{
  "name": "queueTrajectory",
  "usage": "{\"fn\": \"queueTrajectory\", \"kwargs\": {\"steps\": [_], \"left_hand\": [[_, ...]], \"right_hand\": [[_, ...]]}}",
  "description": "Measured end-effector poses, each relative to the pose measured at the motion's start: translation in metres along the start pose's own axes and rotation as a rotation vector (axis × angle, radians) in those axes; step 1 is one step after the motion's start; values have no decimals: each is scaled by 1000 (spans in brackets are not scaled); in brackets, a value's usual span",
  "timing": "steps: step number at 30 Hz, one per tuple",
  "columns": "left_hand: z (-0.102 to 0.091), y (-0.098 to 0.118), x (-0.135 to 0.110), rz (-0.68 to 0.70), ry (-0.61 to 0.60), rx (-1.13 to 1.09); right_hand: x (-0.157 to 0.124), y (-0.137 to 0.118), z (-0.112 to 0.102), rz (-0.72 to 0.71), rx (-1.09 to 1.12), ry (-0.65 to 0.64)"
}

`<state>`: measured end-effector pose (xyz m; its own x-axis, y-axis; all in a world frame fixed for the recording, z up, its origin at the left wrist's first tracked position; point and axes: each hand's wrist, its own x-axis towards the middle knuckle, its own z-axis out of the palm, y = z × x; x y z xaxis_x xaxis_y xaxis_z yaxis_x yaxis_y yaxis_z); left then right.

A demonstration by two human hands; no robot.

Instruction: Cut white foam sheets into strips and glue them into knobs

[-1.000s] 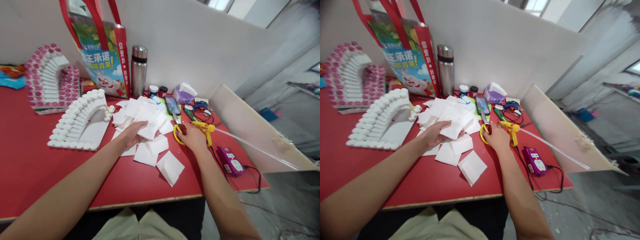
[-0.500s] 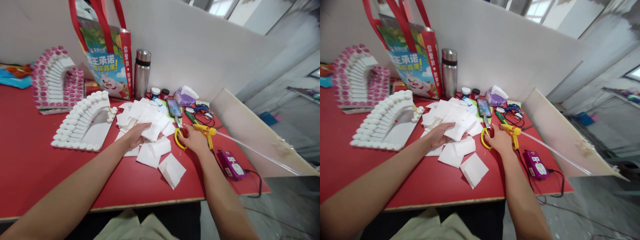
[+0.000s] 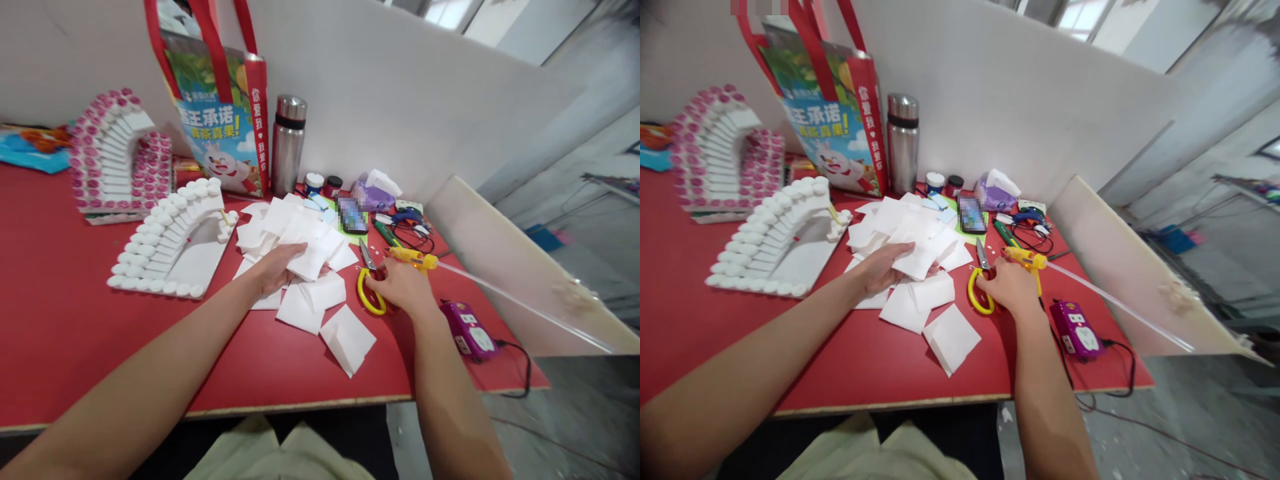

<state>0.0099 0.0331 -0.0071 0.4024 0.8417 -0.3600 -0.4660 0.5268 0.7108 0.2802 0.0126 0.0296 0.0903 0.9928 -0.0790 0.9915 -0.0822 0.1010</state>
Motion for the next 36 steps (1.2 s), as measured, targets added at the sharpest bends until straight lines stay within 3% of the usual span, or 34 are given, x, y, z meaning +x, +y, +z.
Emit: {"fn": "queueTrajectory", "kwargs": {"steps": [4,8,11,14,16,19,23,28,33,36], "left_hand": [[-1,0,0,-1,-9,-9],[-4,-1,1,4,-41,-31],[-3,-1,1,40,-5,-45],[1,2,-1,33,50,-75],[4,4,-3,9,62,-94],[3,4,-3,1,70,-86],[-3,1,1,34,9,-42],[-12,7,-3,18,-197,-18],[-17,13,-12,61,-418,-110],[-20,10,-16,-5,-414,-65]], "right_hand": [[-6,2,-7,-19,-4,-43],[-16,-17,-31,-96,114,89],[-22,-40,-58,-329,369,213],[-19,-61,-73,-723,522,156],[-12,-70,-68,-873,615,97],[2,-78,-44,-861,826,114],[11,-83,-13,-729,1165,68],[9,-82,-12,-526,1435,154],[11,-83,-14,-506,1457,296],[15,-85,-6,-590,1342,278]]}}
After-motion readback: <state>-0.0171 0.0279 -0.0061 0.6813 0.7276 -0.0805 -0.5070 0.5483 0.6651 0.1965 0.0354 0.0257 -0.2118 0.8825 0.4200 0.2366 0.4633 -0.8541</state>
